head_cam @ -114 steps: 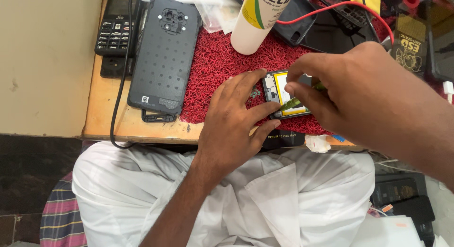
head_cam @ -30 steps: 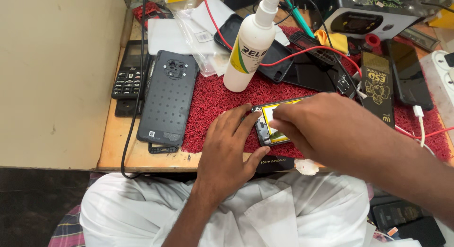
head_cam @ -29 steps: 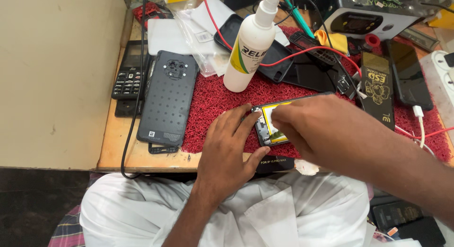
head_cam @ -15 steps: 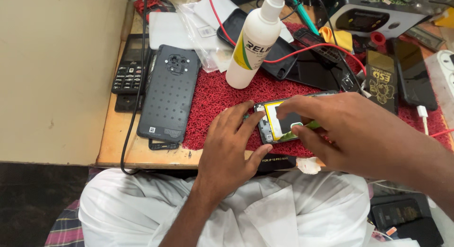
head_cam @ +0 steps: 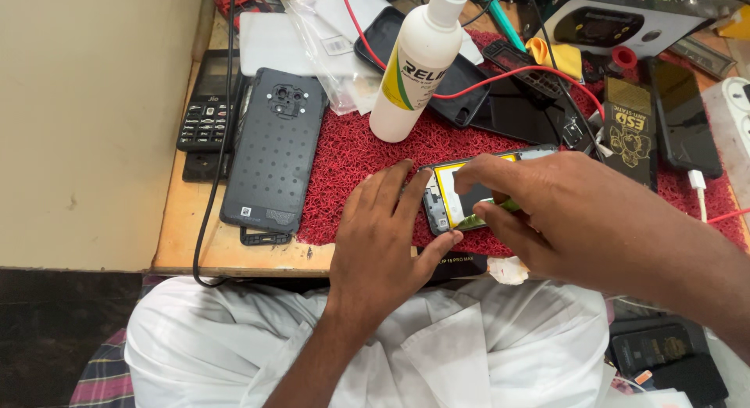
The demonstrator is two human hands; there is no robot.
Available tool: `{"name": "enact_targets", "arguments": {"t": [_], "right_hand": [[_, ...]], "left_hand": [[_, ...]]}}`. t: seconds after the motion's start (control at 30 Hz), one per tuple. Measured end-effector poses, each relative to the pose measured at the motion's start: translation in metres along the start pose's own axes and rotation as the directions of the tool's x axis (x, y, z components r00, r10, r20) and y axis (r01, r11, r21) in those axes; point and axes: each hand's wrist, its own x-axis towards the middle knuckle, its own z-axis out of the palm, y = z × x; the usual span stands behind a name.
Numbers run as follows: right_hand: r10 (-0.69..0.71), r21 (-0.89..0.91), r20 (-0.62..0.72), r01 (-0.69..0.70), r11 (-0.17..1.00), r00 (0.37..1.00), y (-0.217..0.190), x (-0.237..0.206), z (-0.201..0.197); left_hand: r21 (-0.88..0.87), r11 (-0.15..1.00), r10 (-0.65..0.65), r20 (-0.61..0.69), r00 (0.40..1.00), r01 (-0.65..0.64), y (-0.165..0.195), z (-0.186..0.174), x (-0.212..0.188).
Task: The person uses a green plastic spudger to pry and separate the internal components of a disassembled smartphone. They work along the edges of the battery and around the camera module area, carefully lifting and adjusting parts within the phone's chassis.
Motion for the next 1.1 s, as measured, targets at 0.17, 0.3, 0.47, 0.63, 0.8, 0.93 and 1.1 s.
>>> {"name": "enact_targets", "arguments": {"t": [0.17, 0.3, 0.47, 0.63, 0.8, 0.93, 1.1], "right_hand": [[0.117, -0.036, 0.055, -0.115, 0.993, 0.992, -0.004, 0.003, 0.0], [0.196, -0.015, 0.062, -0.195, 0.981, 0.979, -0.012, 0.007, -0.003], [0.213, 0.023, 0.032, -0.214, 0.977, 0.977, -0.018, 0.009, -0.004], [0.38, -0.139, 0.173, -0.36, 0.923, 0.909, -0.018, 0.006, -0.006], [0.363, -0.054, 0.136, -0.359, 0.932, 0.922, -0.017, 0.003, -0.006], [0.379, -0.042, 0.14, -0.377, 0.925, 0.915, -0.017, 0.002, -0.005], [0.429, -0.029, 0.154, -0.43, 0.903, 0.89, -0.016, 0.001, -0.005]], "left_hand": [[-0.012, 1.0, 0.017, -0.013, 1.0, -0.017, 0.0, -0.001, 0.001], [-0.026, 1.0, 0.012, -0.002, 1.0, -0.012, 0.001, -0.002, 0.001], [-0.007, 0.999, 0.043, -0.013, 0.999, -0.043, 0.001, -0.002, 0.0], [0.007, 0.999, 0.052, -0.01, 0.999, -0.052, 0.001, 0.0, -0.001], [0.007, 0.999, 0.052, -0.009, 0.999, -0.052, 0.0, 0.001, -0.002], [0.009, 0.999, 0.049, -0.002, 0.999, -0.048, 0.0, 0.002, -0.002], [0.02, 0.999, 0.049, 0.001, 0.999, -0.049, 0.0, 0.002, -0.003]]}}
